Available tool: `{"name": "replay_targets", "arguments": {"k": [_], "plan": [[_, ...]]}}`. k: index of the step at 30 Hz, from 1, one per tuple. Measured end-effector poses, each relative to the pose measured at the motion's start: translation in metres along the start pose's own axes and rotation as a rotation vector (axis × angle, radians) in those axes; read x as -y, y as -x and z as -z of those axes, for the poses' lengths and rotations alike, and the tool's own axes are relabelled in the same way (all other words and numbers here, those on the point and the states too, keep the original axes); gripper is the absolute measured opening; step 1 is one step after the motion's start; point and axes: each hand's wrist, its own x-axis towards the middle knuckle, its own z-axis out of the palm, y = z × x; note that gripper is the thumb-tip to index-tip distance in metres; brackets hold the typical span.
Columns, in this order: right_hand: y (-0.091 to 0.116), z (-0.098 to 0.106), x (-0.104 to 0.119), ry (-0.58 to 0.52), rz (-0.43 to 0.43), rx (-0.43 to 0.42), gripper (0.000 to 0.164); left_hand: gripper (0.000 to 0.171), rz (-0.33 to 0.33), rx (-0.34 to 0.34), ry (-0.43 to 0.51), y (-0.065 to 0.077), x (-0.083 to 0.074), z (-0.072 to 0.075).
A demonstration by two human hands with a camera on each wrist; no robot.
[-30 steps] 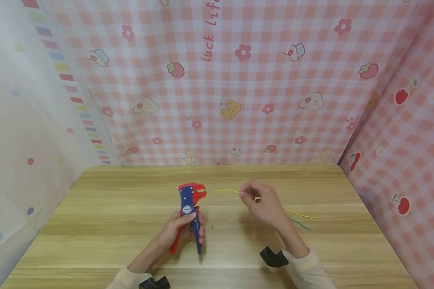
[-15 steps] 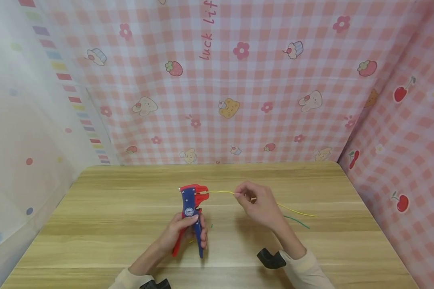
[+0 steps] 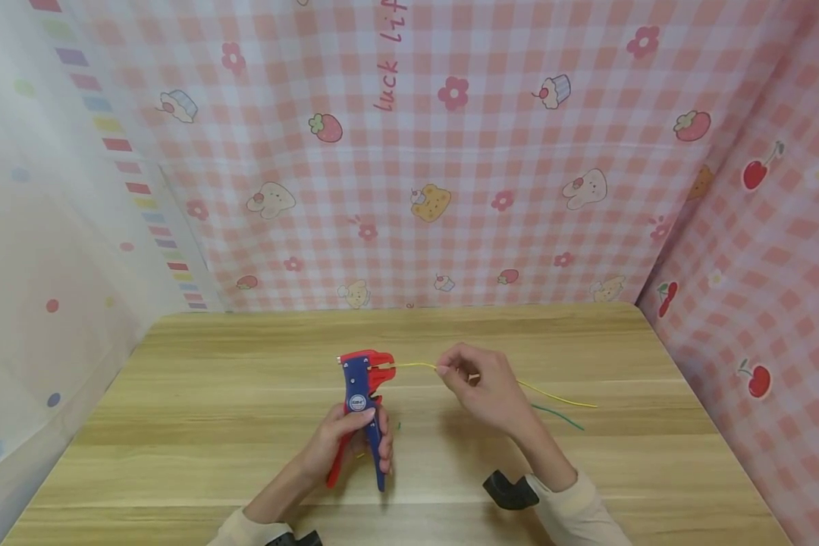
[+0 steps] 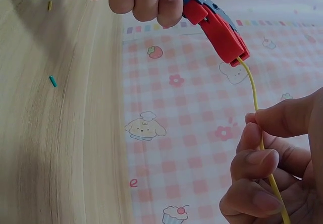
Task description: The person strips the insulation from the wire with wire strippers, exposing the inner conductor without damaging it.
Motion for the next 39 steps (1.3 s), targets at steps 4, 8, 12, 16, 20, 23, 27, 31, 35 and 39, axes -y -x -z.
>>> {"name": "replay_targets", "arguments": {"k": [4,8,12,16,20,23,27,31,35,39], "plan": [[0.001,-0.001,0.002,-0.007,0.001,0.007,0.007,0.027,0.004,-0.006,-0.010,0.000,0.000,0.000],[0.001,-0.002,0.003,-0.010,0.022,0.016,0.007,0.027,0.005,-0.003,-0.022,0.000,0.001,-0.001],[0.001,-0.003,0.004,-0.013,0.035,0.025,0.007,0.027,-0.001,0.015,-0.030,0.000,0.001,-0.002],[0.001,-0.003,0.004,-0.011,0.034,0.027,0.007,0.027,0.004,0.023,-0.043,0.000,0.001,-0.003],[0.001,-0.003,0.004,-0.006,0.035,0.028,0.008,0.027,0.007,0.010,-0.059,0.000,0.001,-0.003],[0.001,-0.004,0.004,-0.007,0.039,0.030,0.008,0.028,0.005,-0.008,-0.069,0.001,0.001,-0.003],[0.001,-0.004,0.003,-0.006,0.046,0.029,0.008,0.028,0.001,-0.024,-0.078,0.001,0.001,-0.003],[0.001,-0.004,0.003,0.000,0.052,0.029,0.008,0.029,0.016,-0.043,-0.097,0.001,0.001,-0.004],[0.002,-0.004,0.005,0.007,0.053,0.034,0.008,0.039,0.037,-0.083,-0.143,0.001,0.001,-0.007],[0.002,-0.004,0.006,0.007,0.049,0.042,0.008,0.047,0.038,-0.126,-0.193,0.000,0.002,-0.012]]}}
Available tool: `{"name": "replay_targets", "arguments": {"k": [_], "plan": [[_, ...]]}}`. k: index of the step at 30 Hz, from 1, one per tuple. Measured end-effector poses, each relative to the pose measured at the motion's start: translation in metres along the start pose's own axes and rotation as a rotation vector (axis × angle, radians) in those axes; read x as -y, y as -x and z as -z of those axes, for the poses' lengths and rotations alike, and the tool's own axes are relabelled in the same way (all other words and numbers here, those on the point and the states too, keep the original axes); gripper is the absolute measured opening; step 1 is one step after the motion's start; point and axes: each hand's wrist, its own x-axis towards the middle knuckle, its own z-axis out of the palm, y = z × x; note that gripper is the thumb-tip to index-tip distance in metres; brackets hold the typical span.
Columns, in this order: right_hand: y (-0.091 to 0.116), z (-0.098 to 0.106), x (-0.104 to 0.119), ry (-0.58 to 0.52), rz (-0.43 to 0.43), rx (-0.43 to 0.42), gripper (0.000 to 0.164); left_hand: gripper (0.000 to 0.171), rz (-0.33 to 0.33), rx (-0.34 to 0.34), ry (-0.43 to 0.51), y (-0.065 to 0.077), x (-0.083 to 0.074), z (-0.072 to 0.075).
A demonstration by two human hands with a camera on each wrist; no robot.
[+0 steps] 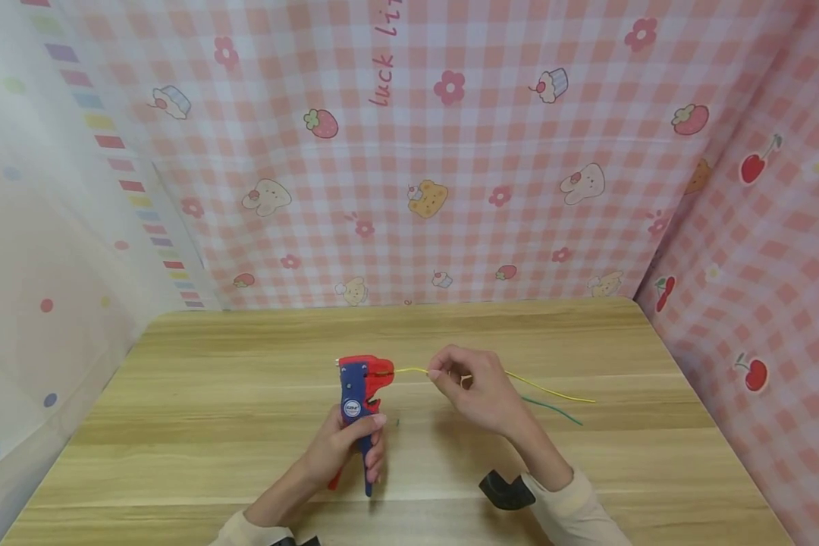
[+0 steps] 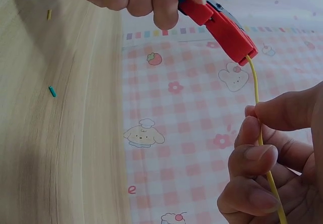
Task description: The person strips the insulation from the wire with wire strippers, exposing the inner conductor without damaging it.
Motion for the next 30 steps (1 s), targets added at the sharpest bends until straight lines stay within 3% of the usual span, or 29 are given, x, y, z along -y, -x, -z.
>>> {"name": "replay_targets", "arguments": {"k": [9,21,30], "plan": [[-0.0010,0.0000,-0.0007,0.004,0.005,0.007,0.009,0.023,0.091,-0.188,-0.036,-0.0019,0.0005,-0.0009],[-0.0007,0.0032,-0.0045,0.017,-0.021,0.000,0.009,0.030,0.079,-0.155,-0.003,-0.0034,0.0028,0.0019],[-0.0005,0.0087,-0.0044,0.012,-0.038,-0.004,0.010,0.022,0.109,-0.194,-0.012,-0.0025,0.0010,0.0012]]}}
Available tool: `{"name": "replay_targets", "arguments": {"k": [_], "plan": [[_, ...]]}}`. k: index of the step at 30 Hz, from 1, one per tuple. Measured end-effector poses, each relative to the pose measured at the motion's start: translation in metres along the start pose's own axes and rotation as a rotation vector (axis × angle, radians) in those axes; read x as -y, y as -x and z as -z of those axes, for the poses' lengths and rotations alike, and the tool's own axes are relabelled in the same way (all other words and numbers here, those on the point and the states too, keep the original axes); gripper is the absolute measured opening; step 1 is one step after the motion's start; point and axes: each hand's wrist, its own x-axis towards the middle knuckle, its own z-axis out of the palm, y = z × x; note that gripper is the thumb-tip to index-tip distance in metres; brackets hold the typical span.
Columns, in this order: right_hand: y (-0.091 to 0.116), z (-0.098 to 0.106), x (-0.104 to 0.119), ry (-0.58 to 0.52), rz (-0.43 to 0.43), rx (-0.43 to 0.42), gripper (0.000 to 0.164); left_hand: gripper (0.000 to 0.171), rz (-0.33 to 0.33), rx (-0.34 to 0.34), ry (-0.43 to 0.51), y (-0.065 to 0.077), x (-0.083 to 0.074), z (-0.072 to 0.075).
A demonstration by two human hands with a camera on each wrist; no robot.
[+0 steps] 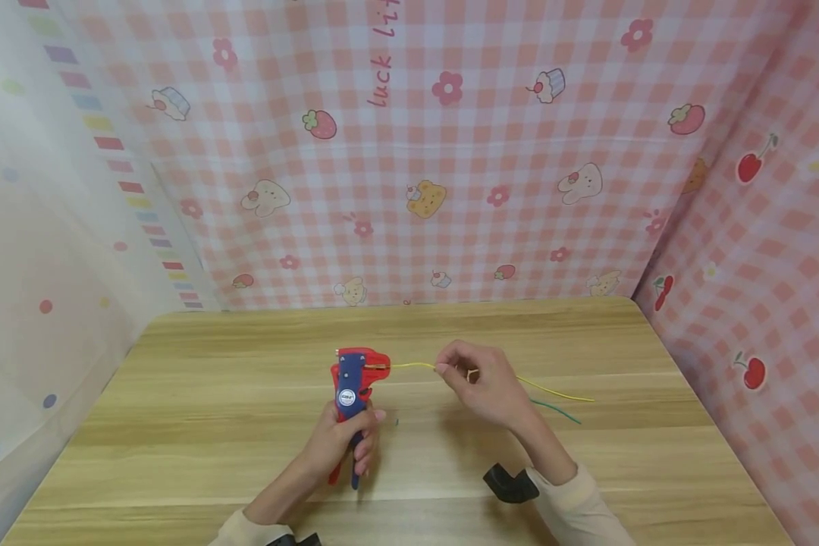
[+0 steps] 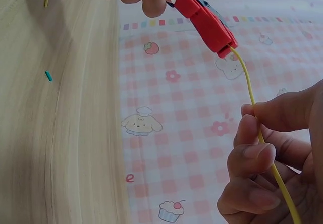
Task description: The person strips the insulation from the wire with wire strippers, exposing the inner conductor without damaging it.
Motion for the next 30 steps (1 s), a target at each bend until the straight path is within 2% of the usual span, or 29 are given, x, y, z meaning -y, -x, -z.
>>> {"name": "replay_targets", "arguments": {"k": [10,13,18,30], "plan": [[0.000,0.002,-0.003,0.001,0.002,0.000,0.009,0.026,0.032,-0.019,-0.004,0.000,0.000,0.003],[0.000,0.003,-0.004,-0.001,0.006,0.001,0.009,0.022,0.039,-0.026,0.004,0.000,-0.001,0.004],[0.001,0.007,-0.004,-0.006,0.011,-0.008,0.009,0.022,0.026,-0.036,0.000,-0.001,-0.001,0.005],[0.000,0.015,-0.004,-0.006,-0.025,-0.034,0.008,0.029,0.024,0.005,-0.041,-0.005,0.000,0.011]]}}
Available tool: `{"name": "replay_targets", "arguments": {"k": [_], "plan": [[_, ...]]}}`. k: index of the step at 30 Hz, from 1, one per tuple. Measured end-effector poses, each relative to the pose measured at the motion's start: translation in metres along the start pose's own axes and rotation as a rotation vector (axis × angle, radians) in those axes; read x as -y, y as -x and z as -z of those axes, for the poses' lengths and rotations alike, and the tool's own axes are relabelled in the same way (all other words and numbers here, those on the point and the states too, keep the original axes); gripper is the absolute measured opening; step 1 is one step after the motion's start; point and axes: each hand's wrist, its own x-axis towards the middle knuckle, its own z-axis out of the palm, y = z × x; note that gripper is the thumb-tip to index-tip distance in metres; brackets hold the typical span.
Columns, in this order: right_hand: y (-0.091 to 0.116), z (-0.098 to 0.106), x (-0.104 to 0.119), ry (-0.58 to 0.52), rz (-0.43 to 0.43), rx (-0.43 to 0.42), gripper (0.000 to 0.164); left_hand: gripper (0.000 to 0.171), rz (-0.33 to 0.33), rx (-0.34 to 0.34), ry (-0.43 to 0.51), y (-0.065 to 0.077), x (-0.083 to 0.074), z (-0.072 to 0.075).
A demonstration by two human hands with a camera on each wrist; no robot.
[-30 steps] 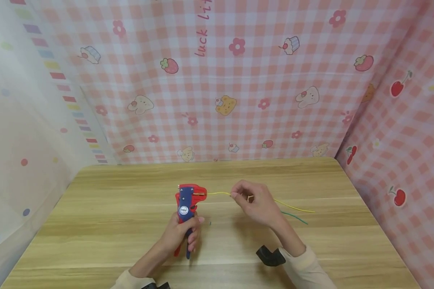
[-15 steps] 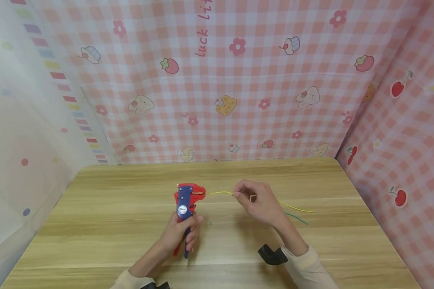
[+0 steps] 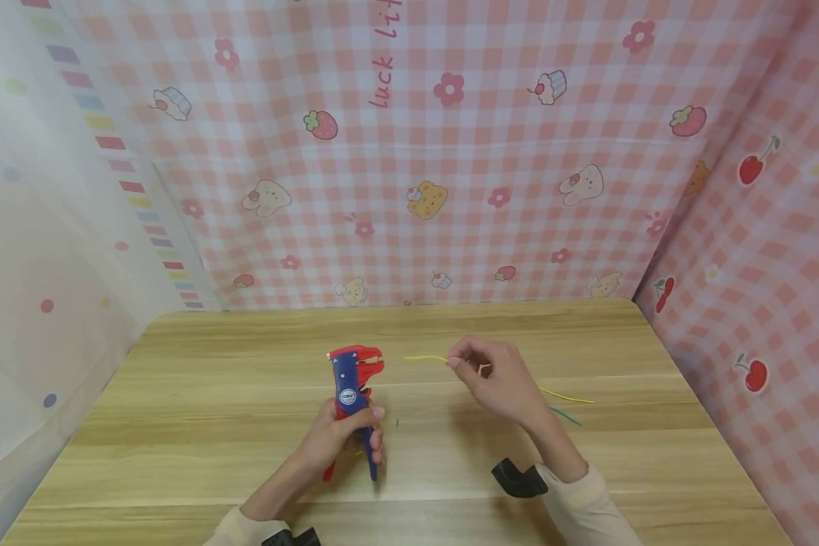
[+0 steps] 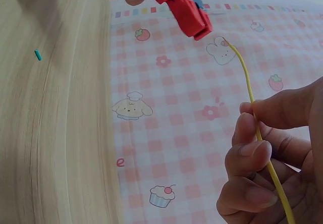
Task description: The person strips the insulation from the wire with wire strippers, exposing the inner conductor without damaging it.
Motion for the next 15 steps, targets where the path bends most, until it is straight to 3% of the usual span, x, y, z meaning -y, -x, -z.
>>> {"name": "replay_targets", "arguments": {"k": [6,15], "plan": [[-0.0002,0.0038,-0.0012,0.022,-0.014,-0.014,0.008,0.025,0.039,-0.010,0.019,-0.0013,0.0017,0.0022],[-0.0014,0.0090,-0.0086,0.045,-0.024,-0.034,0.008,0.027,0.043,-0.007,0.036,-0.0013,0.0030,0.0065]]}}
